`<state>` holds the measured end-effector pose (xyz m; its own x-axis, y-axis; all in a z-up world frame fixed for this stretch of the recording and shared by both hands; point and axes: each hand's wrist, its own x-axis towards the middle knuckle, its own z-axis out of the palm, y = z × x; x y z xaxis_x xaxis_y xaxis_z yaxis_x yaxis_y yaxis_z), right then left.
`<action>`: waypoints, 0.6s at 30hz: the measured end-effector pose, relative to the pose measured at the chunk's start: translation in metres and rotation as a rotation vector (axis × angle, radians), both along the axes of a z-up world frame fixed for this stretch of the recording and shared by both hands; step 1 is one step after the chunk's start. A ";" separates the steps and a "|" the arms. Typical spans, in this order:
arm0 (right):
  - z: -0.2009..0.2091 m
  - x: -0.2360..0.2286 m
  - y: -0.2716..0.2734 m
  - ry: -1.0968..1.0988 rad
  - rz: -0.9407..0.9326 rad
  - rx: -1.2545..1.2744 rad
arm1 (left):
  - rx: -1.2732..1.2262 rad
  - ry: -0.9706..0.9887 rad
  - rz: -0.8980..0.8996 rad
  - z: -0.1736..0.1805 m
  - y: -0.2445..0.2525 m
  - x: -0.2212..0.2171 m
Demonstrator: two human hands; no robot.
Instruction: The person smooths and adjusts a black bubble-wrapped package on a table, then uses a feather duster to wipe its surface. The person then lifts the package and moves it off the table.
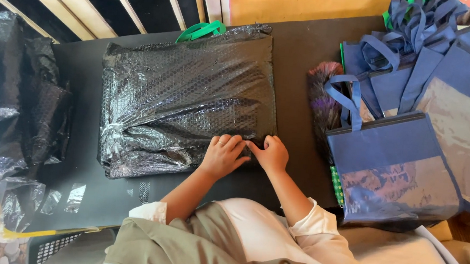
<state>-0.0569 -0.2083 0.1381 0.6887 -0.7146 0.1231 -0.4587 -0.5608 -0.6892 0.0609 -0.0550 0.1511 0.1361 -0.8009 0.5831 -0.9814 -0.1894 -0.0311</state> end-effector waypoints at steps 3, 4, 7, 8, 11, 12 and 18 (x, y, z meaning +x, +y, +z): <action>-0.011 -0.002 -0.013 -0.015 0.056 0.053 | 0.003 -0.042 0.040 -0.033 0.004 0.006; -0.002 -0.003 -0.012 -0.016 0.056 0.053 | 0.003 -0.044 0.040 -0.037 0.003 0.007; 0.010 -0.004 -0.011 0.079 0.060 0.058 | 0.026 -0.036 0.055 -0.042 0.004 0.006; 0.005 -0.003 -0.013 0.094 0.032 0.138 | 0.082 0.022 0.057 -0.037 0.005 0.004; -0.060 -0.003 -0.042 0.052 -0.018 0.348 | 0.316 0.308 0.019 0.021 0.025 -0.007; -0.089 -0.003 -0.055 -0.005 -0.040 0.480 | 0.494 0.536 -0.023 0.047 0.034 -0.011; -0.037 -0.023 -0.056 -0.128 -0.039 0.674 | 0.654 1.263 -0.975 0.253 0.151 -0.013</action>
